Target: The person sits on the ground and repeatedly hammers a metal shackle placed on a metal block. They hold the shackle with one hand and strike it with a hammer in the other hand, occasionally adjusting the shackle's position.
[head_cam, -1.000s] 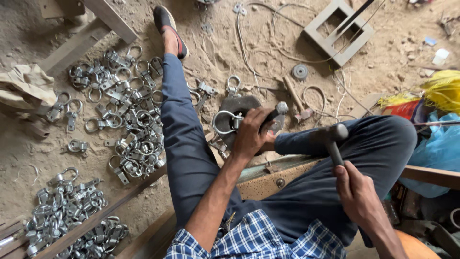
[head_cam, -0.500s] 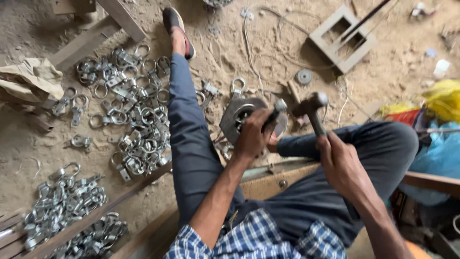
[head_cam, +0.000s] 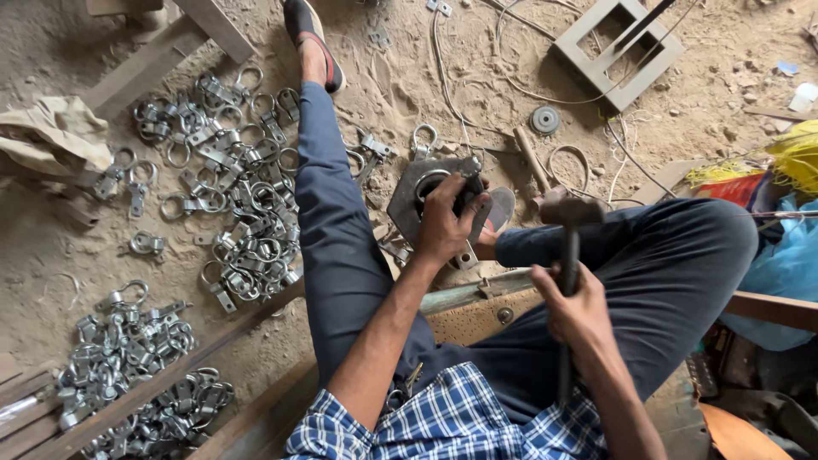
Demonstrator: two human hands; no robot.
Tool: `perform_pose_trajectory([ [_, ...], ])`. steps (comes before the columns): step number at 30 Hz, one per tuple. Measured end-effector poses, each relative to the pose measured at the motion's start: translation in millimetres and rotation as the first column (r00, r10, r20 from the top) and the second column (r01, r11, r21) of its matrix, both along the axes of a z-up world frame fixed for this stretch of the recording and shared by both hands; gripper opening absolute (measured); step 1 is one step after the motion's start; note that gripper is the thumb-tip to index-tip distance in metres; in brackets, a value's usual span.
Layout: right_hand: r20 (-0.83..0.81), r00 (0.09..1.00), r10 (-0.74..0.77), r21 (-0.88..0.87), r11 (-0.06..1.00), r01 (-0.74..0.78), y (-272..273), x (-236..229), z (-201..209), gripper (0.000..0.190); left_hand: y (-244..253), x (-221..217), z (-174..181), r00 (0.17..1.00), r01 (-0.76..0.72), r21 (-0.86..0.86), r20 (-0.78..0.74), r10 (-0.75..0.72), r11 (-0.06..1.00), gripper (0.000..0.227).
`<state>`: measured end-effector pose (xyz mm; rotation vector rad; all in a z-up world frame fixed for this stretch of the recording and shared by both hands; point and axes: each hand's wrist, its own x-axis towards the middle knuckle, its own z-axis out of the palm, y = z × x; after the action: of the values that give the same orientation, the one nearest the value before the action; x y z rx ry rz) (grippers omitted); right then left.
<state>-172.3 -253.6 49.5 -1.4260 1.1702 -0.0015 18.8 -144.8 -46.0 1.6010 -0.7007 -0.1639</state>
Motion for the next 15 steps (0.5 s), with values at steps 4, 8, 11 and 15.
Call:
perform_pose_trajectory([
  [4, 0.081, 0.981, 0.175, -0.133, 0.978, -0.164, 9, 37, -30, 0.042, -1, 3, 2, 0.999, 0.005, 0.002, -0.035, -0.005, 1.000, 0.030],
  [8, 0.214, 0.921, 0.327, -0.246, 0.930, -0.273, 7, 51, -55, 0.039, 0, 1, -2, 0.998, -0.037, -0.029, -0.056, 0.036, 0.999, 0.032],
  [11, 0.147, 0.941, 0.304, -0.257, 0.931, -0.260, -4, 57, -63, 0.038, 4, 7, -10, 0.992, -0.078, -0.057, -0.100, 0.072, 0.995, 0.032],
  [15, 0.055, 0.967, 0.249, -0.270, 0.936, -0.226, -17, 64, -70, 0.043, 17, 18, -14, 0.973, -0.232, 0.018, 0.011, 0.232, 0.973, 0.029],
])
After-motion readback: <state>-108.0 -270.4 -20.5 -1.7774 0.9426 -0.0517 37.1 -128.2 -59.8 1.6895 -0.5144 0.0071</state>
